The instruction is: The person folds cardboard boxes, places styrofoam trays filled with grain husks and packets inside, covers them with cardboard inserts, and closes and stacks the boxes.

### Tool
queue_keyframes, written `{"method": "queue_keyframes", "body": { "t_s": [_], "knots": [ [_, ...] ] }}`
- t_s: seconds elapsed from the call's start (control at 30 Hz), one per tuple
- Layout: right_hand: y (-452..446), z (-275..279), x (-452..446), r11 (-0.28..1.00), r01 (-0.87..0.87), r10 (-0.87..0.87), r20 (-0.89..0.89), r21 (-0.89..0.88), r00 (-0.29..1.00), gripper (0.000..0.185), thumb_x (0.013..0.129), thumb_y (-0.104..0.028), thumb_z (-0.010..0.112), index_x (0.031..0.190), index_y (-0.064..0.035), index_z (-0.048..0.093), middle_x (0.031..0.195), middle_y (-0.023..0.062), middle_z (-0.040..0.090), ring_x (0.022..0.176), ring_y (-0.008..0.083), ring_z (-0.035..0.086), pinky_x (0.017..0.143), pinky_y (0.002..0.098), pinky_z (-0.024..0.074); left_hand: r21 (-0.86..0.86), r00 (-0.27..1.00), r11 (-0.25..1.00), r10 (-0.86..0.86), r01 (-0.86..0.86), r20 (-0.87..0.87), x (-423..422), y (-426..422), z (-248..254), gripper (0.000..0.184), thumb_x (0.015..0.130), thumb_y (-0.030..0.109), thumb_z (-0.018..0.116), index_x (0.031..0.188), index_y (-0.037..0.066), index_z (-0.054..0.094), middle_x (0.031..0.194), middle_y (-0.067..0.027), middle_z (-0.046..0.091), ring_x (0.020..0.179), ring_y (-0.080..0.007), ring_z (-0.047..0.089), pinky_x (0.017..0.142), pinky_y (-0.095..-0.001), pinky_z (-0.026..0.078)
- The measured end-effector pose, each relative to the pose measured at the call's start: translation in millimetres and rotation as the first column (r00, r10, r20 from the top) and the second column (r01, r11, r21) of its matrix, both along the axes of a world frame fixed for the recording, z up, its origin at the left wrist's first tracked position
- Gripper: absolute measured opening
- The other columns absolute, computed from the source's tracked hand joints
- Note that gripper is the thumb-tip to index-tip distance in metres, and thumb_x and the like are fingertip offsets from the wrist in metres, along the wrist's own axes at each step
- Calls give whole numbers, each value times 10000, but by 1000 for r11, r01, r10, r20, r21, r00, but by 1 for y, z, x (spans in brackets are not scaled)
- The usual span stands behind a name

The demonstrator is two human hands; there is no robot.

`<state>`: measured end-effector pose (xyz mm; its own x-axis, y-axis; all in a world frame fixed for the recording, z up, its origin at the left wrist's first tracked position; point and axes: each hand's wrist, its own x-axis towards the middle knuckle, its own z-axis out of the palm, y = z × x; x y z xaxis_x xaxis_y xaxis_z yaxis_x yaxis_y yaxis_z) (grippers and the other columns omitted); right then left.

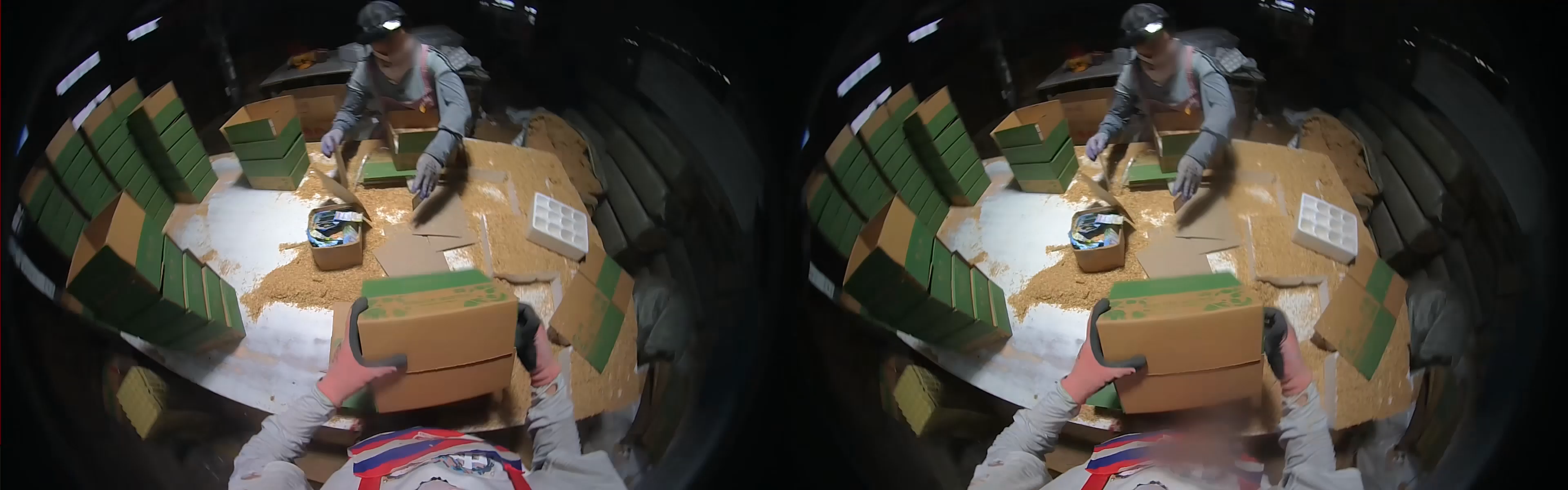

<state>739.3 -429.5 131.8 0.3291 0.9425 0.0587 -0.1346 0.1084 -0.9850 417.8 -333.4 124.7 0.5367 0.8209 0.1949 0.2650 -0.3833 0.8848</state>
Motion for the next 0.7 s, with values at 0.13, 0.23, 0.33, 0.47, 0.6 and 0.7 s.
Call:
{"method": "queue_keyframes", "body": {
  "t_s": [0.13, 0.23, 0.33, 0.47, 0.6, 0.7],
  "knots": [
    [-30, -26, 16, 987, 67, -54, 91, -147, 994, 380, 861, -270, 584, 1127, -11, 501, 1009, 87, 586, 899, 155, 556, 751, 297, 480, 554, 784, 575, -293, 602, -547, -53, -21, -98, 691, 583, 179, 756, 1210, 120, 472, 1253, -251, 439, 1152, -438, 439, 970, -470, 373],
    [-27, -86, -21, 906, 372, -332, 206, -202, 920, 424, 738, -364, 710, 904, -5, 559, 818, 99, 590, 750, 163, 534, 665, 311, 430, 371, 886, 854, -193, 363, -422, -66, -5, -78, 566, 659, 54, 617, 1216, 103, 530, 1232, -229, 483, 1160, -359, 464, 983, -454, 379],
    [-29, -57, -31, 862, 428, -369, 242, -273, 897, 437, 781, -419, 655, 896, -10, 553, 724, 132, 579, 637, 219, 533, 616, 351, 439, -427, 896, 898, 276, -110, 349, 16, 25, -10, 404, 899, 115, 510, 1263, -47, 442, 1182, -120, 541, 1054, -225, 530, 928, -326, 412],
    [-101, -84, 26, 527, 849, -713, 521, -42, 468, 502, 805, -320, 634, 1179, -5, 519, 1197, 198, 536, 1136, 308, 498, 940, 371, 391, -294, 973, 930, 191, -222, -129, 46, 59, -38, 395, 825, -24, 552, 1211, -58, 473, 1086, -107, 577, 912, -169, 554, 810, -284, 453],
    [-273, -178, 131, -469, 856, -548, 832, -219, -87, 720, 790, -391, 635, 1322, 4, 355, 1300, 231, 409, 1215, 363, 361, 1009, 480, 287, -297, 937, 888, 333, -351, -109, 35, 36, -28, 388, 802, -39, 577, 1181, -65, 498, 1069, -101, 579, 892, -167, 566, 781, -277, 470],
    [-311, -246, 163, -74, 933, -970, -193, -351, -150, 725, 835, -298, 643, 1383, -10, 266, 1359, 121, 383, 1197, 226, 420, 978, 327, 358, -266, 949, 913, 283, -310, -136, 42, 43, -27, 384, 797, -34, 591, 1170, -64, 503, 1059, -98, 578, 891, -161, 565, 775, -276, 472]
  ]
}}
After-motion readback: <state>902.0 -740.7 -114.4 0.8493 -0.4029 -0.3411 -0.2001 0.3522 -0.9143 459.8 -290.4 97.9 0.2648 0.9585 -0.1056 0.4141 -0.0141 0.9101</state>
